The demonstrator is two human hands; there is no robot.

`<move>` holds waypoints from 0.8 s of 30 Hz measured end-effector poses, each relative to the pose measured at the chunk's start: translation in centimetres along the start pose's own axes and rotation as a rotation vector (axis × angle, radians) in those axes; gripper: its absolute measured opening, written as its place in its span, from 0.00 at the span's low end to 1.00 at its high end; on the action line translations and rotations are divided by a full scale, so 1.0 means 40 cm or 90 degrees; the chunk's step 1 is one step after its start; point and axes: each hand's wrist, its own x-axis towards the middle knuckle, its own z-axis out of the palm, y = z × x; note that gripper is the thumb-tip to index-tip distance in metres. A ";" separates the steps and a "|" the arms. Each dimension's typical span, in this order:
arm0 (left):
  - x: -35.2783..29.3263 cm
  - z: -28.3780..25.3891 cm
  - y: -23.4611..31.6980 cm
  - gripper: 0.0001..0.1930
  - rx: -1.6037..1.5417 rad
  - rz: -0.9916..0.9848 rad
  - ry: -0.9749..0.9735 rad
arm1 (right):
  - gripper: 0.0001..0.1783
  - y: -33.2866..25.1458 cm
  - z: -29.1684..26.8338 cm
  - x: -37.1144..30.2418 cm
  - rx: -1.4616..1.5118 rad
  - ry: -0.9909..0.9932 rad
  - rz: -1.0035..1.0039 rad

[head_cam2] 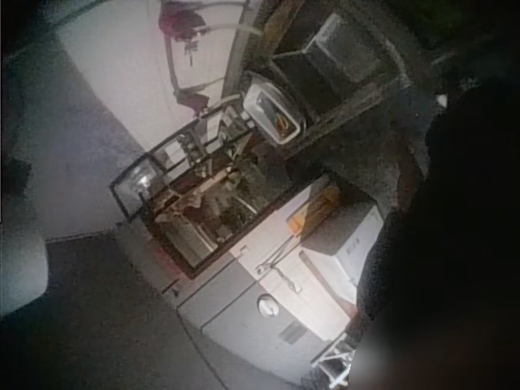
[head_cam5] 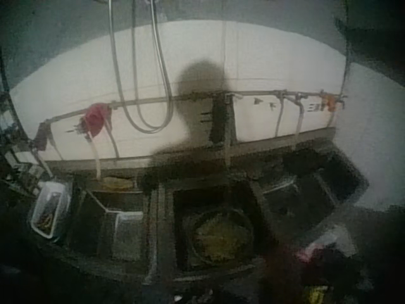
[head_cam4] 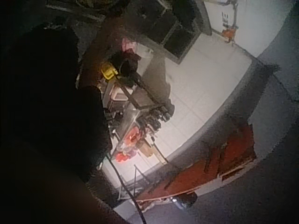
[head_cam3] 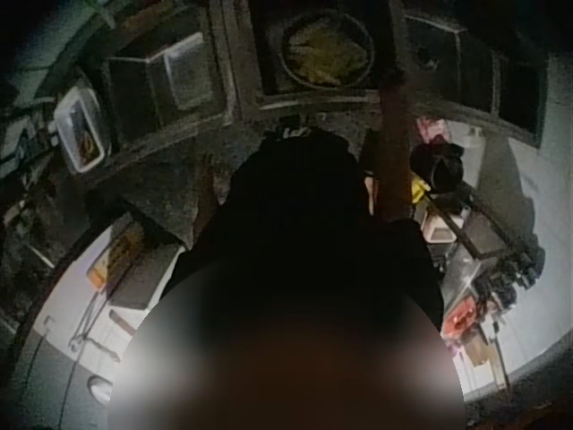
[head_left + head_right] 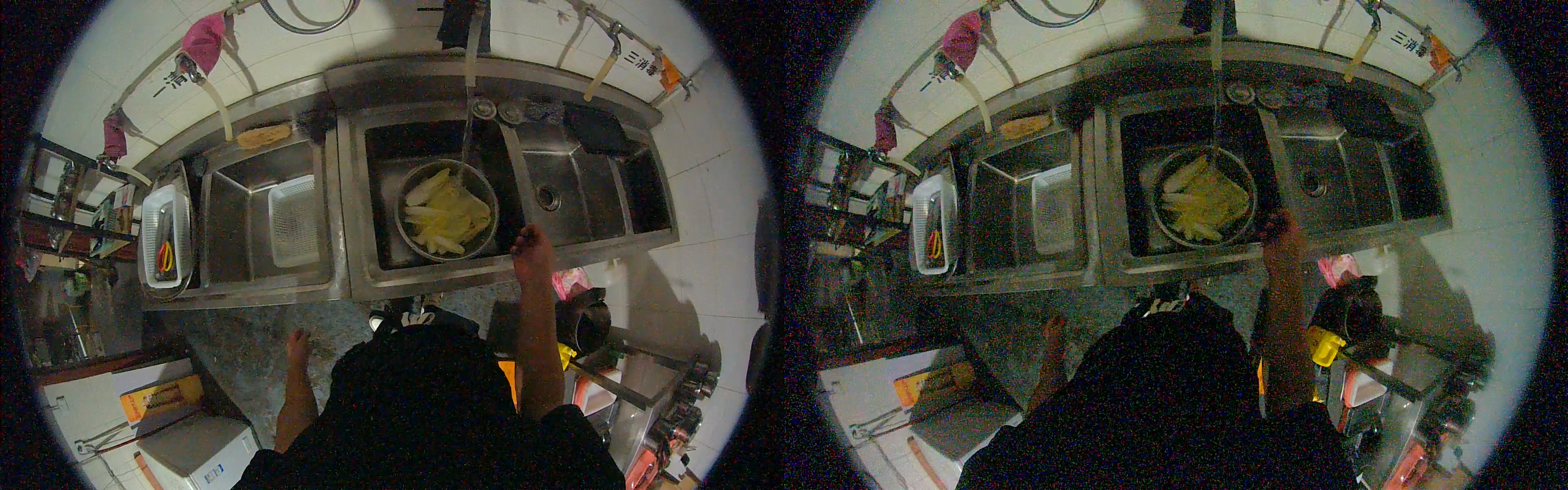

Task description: The person washes cabbage leaves in a metal bowl placed in a kitchen sink. They separate the leaves, rinse them under running water, and place them into a white plastic basket in the adjacent sink basin.

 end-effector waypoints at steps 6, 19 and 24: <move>0.057 0.018 -0.033 0.23 -0.182 0.029 0.010 | 0.08 -0.008 -0.008 0.025 -0.043 0.021 -0.026; 0.029 0.029 -0.003 0.24 -0.080 0.054 -0.072 | 0.10 -0.009 0.070 0.011 -0.031 0.025 -0.023; 0.003 0.052 -0.011 0.22 -0.173 0.024 0.098 | 0.10 0.005 0.052 0.068 -0.280 -0.039 -0.167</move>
